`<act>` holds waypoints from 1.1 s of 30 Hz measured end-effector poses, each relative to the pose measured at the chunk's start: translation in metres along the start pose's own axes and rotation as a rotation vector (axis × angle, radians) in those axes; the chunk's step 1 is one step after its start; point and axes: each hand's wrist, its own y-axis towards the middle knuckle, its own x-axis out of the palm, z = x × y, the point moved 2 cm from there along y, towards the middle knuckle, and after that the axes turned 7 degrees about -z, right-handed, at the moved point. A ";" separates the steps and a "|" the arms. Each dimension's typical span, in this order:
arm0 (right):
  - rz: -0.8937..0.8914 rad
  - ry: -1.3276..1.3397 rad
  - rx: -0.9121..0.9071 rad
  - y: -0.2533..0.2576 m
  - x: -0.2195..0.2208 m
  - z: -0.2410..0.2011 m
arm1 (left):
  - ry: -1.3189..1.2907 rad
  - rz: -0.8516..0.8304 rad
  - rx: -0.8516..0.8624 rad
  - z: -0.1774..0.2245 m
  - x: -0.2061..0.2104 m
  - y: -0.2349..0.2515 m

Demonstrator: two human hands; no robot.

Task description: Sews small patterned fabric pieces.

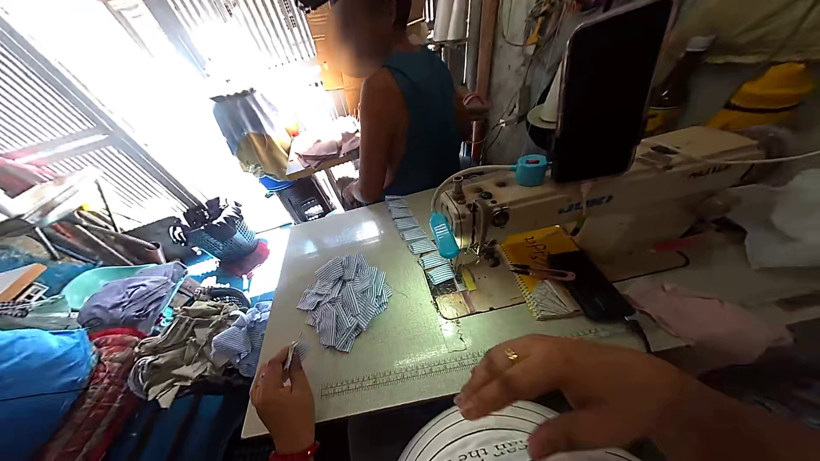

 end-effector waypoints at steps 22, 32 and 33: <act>0.687 0.097 0.393 0.024 0.050 0.081 | -1.182 -0.625 -0.214 0.127 0.052 -0.034; 0.671 -0.092 0.216 0.023 0.058 0.088 | -1.256 -0.486 -0.177 0.128 0.059 -0.035; 0.666 -0.078 0.228 0.023 0.058 0.088 | -1.258 -0.481 -0.152 0.128 0.060 -0.035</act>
